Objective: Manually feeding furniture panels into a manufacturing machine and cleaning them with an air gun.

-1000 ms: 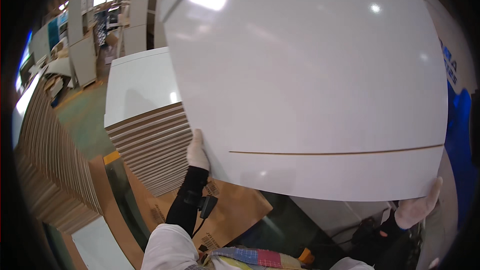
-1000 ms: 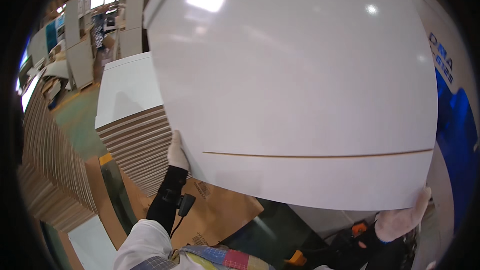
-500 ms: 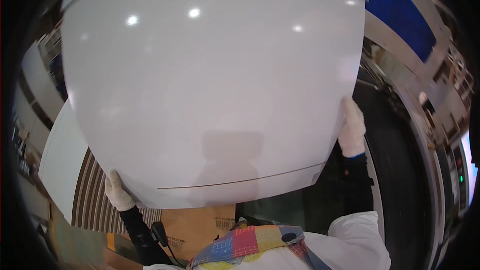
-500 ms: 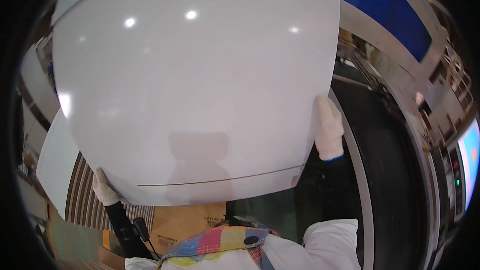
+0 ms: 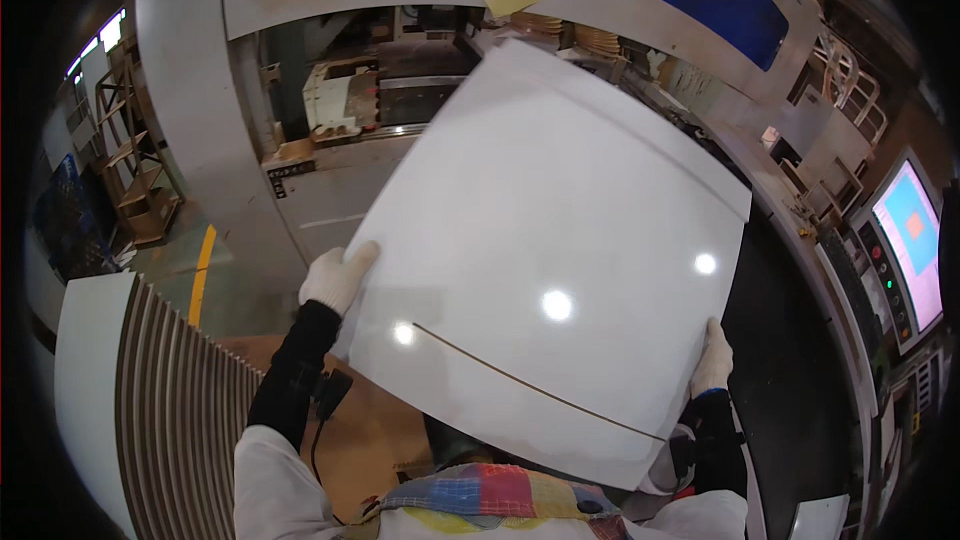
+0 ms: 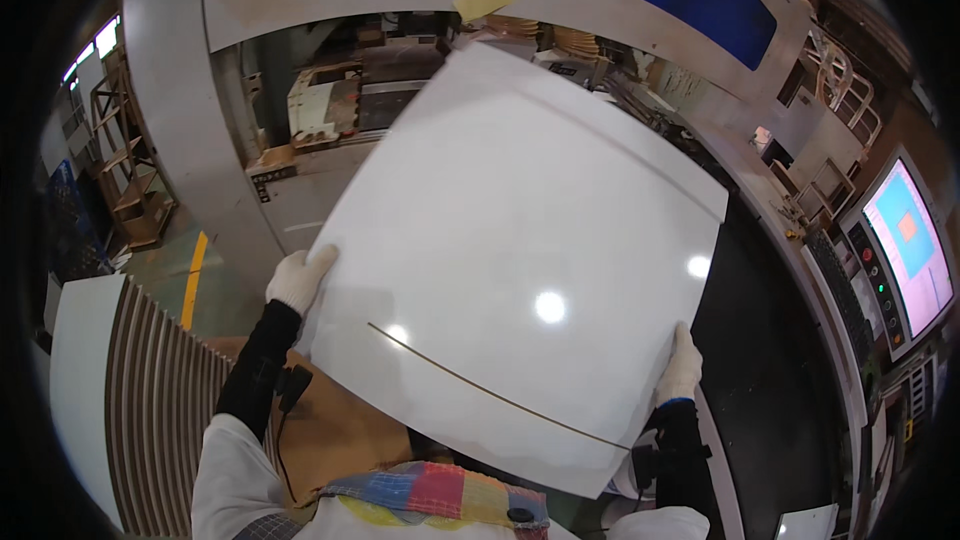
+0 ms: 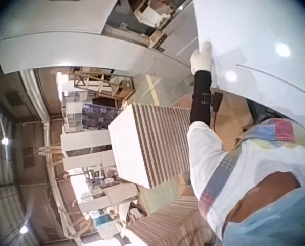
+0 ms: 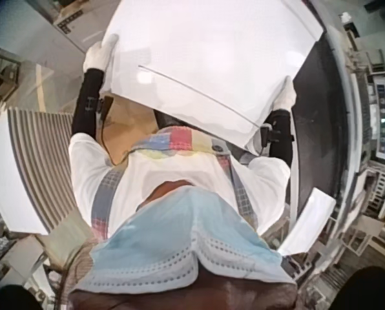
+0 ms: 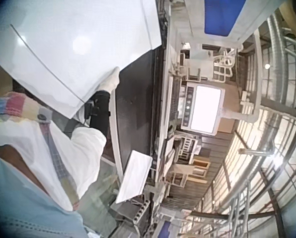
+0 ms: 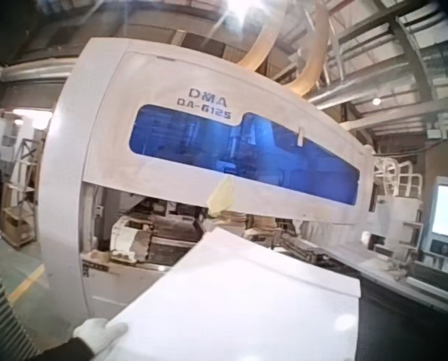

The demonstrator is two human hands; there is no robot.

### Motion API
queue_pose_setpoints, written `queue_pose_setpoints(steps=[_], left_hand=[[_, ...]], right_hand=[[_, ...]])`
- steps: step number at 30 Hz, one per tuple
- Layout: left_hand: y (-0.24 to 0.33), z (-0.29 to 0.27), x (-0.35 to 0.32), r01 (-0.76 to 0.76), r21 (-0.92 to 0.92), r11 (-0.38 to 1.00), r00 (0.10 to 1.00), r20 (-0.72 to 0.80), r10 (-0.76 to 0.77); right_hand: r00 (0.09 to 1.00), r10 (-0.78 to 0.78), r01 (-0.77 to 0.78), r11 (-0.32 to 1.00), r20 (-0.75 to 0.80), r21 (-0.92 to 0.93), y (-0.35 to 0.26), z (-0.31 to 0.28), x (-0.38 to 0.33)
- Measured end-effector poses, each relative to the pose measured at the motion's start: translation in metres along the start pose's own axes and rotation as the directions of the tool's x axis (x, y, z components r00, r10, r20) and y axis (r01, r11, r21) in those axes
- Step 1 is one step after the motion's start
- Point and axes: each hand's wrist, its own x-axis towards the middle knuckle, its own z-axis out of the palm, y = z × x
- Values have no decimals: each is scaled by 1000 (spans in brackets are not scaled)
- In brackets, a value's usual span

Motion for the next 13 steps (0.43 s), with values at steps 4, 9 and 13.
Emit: queue_pose_setpoints(steps=[4,9,13], left_hand=[[79,67,57,-44,38,998,980,195,36],[163,175,159,-216,-15,976,912,355,207],[233,244,245,-258,195,946,885,441,150]], right_hand=[[995,-4,9,999,-103,46,5,-22,59],[995,0,6,998,-99,56,17,-35,158],[975,154,-129,979,-158,158,5,3,216]])
